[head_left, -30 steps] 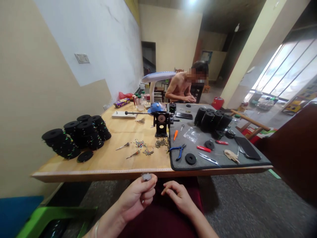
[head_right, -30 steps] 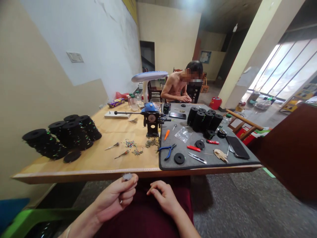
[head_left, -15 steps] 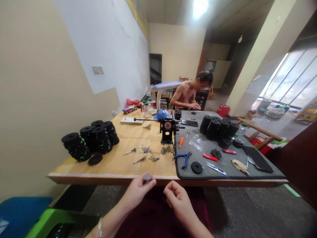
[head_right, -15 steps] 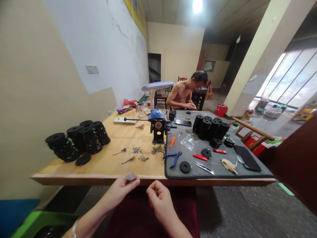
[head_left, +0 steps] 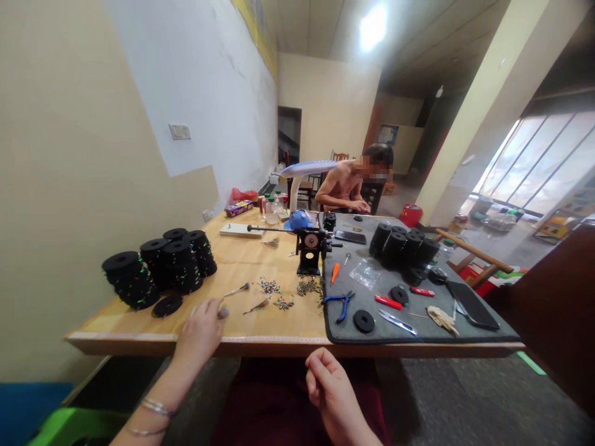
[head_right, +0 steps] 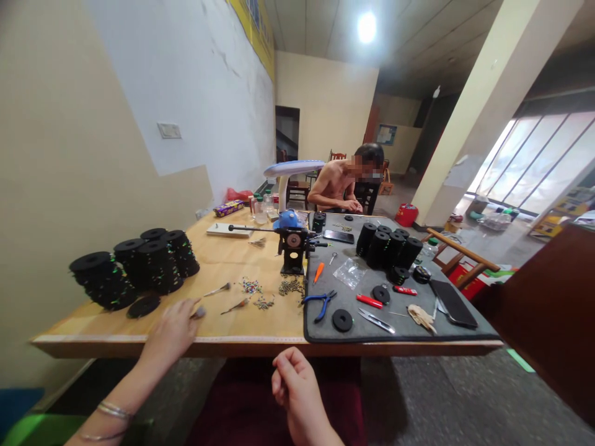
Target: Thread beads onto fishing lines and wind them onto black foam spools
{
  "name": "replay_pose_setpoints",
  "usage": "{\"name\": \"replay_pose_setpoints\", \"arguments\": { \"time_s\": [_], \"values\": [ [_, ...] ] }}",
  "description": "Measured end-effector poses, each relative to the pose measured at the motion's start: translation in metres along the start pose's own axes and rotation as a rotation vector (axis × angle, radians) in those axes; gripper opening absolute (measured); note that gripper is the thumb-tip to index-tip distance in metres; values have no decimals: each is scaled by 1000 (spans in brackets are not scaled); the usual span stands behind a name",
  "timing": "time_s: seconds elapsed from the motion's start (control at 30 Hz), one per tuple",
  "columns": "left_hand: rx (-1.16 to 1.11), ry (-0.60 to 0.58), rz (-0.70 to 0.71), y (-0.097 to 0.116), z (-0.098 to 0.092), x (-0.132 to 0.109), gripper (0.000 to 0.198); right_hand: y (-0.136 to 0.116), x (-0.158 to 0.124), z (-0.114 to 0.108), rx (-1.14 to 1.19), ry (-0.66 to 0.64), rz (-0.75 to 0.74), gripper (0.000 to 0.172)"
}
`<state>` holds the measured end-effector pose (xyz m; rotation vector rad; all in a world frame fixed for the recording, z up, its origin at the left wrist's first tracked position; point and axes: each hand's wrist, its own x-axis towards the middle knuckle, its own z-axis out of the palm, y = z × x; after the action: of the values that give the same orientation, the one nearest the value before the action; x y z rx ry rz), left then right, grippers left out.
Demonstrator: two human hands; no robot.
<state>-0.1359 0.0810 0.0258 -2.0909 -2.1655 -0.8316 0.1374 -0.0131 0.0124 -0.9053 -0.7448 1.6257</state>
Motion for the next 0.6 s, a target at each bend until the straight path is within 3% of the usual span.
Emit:
{"name": "replay_pose_setpoints", "arguments": {
  "time_s": [0.1,0.17,0.27,0.33,0.47,0.6],
  "values": [
    [-328,70,11,39,-6,-23,28,-1,-1,3,26,10,8,39],
    [-723,-106,-80,74,-6,-44,25,-1,-2,5,30,0,2,39],
    [-1260,-468,-203,126,1,-73,28,1,-3,6,32,-20,-29,40],
    [-1462,-567,-270,149,8,-85,28,3,-3,3,30,-22,-61,42],
    [-1631,-722,-317,163,17,-90,27,7,-2,-5,-10,-6,-101,44],
    [-1597,-762,-286,163,16,-87,28,8,-5,-9,-109,-1,-114,47]
  ]
}}
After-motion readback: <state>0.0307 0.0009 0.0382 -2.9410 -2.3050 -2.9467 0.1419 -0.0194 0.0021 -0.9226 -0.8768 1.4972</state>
